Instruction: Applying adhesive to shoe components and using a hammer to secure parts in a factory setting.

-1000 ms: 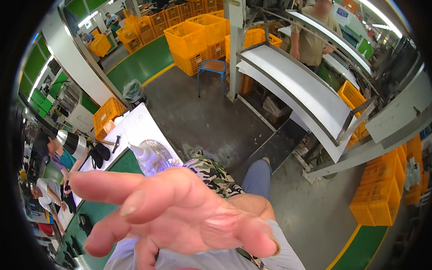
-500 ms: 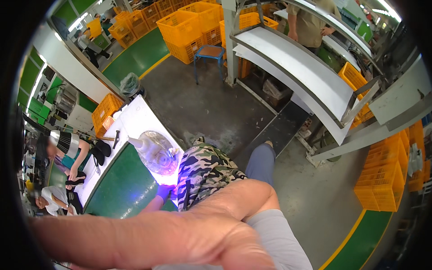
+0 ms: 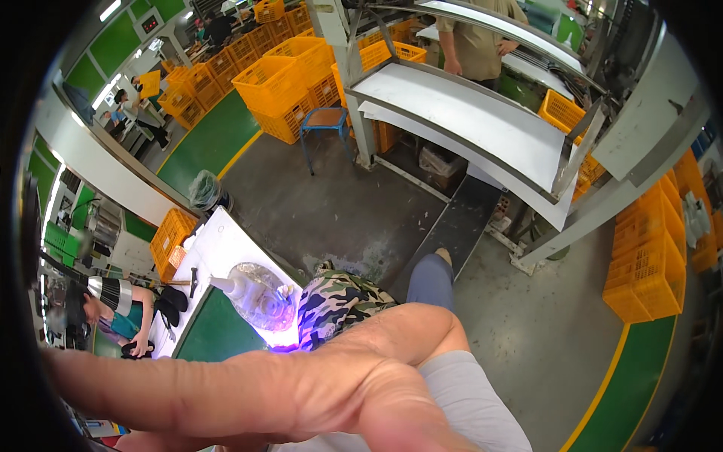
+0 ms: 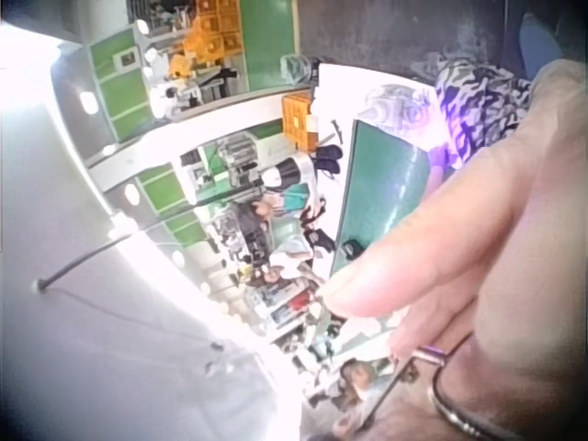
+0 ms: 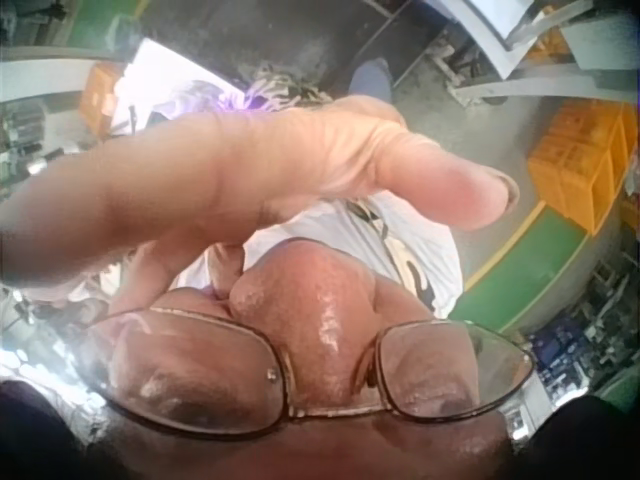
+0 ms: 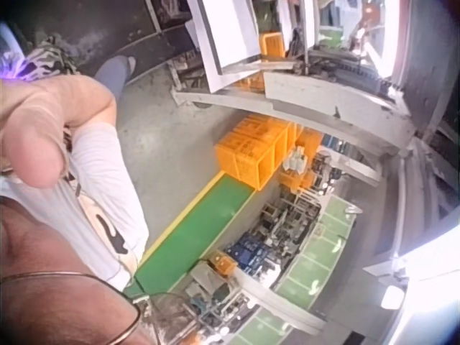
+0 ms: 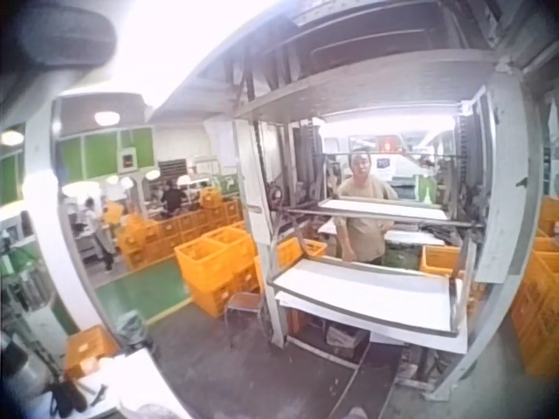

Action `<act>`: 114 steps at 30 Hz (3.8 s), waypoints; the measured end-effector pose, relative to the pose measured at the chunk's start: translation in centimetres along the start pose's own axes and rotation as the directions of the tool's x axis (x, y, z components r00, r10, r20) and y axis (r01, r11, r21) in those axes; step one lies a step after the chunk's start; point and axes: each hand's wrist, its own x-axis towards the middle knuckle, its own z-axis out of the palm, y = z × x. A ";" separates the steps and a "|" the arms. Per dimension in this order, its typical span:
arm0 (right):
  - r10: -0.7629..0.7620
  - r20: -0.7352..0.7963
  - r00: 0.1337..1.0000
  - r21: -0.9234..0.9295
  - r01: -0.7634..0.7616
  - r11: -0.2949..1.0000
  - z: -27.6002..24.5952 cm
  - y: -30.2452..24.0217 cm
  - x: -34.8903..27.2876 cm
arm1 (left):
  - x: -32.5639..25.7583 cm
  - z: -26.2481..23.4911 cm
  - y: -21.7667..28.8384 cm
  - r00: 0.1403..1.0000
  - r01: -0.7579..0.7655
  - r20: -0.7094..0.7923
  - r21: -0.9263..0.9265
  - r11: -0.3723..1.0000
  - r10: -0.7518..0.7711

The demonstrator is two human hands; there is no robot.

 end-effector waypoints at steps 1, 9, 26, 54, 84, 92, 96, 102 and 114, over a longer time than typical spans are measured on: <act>0.005 -0.007 1.000 0.001 -0.005 1.000 0.7 -0.5 -0.3 | -0.2 0.0 0.0 1.000 0.021 0.021 -0.019 1.000 -0.021; 0.027 -0.070 0.997 0.070 -0.022 0.997 0.1 0.5 -1.2 | 0.5 -0.1 -0.6 1.000 0.018 0.011 -0.038 0.999 -0.018; 0.085 -0.189 0.978 0.129 -0.061 0.990 -1.7 2.6 -1.1 | -2.0 1.0 2.1 0.998 0.047 -0.028 -0.020 0.999 -0.048; 0.202 -0.351 0.914 0.220 -0.129 0.967 -1.3 3.6 -1.3 | -1.2 0.0 0.8 1.000 -0.022 -0.003 -0.060 0.998 0.022; 0.159 -0.452 0.878 0.087 -0.134 0.987 -7.2 5.8 -4.3 | -3.2 1.0 2.3 0.999 -0.008 0.053 0.099 0.995 0.002; 0.118 -0.848 0.517 -0.095 -0.366 0.926 -12.6 7.0 -14.7 | -3.6 1.4 2.7 0.990 0.128 0.067 -0.060 0.990 -0.124; 0.153 -0.963 0.223 0.022 -0.500 0.866 -14.7 6.8 -22.3 | -3.2 1.1 2.7 0.985 0.160 0.069 -0.056 0.985 -0.157; 0.039 -0.991 -0.125 0.122 -0.772 0.623 -14.4 5.3 -31.1 | -3.8 1.5 3.4 0.988 0.142 0.069 -0.030 0.989 -0.139; -0.167 -0.958 -0.234 0.227 -0.972 0.059 -6.6 -0.5 -38.1 | -3.1 1.2 2.5 0.992 0.123 0.038 -0.012 0.992 -0.123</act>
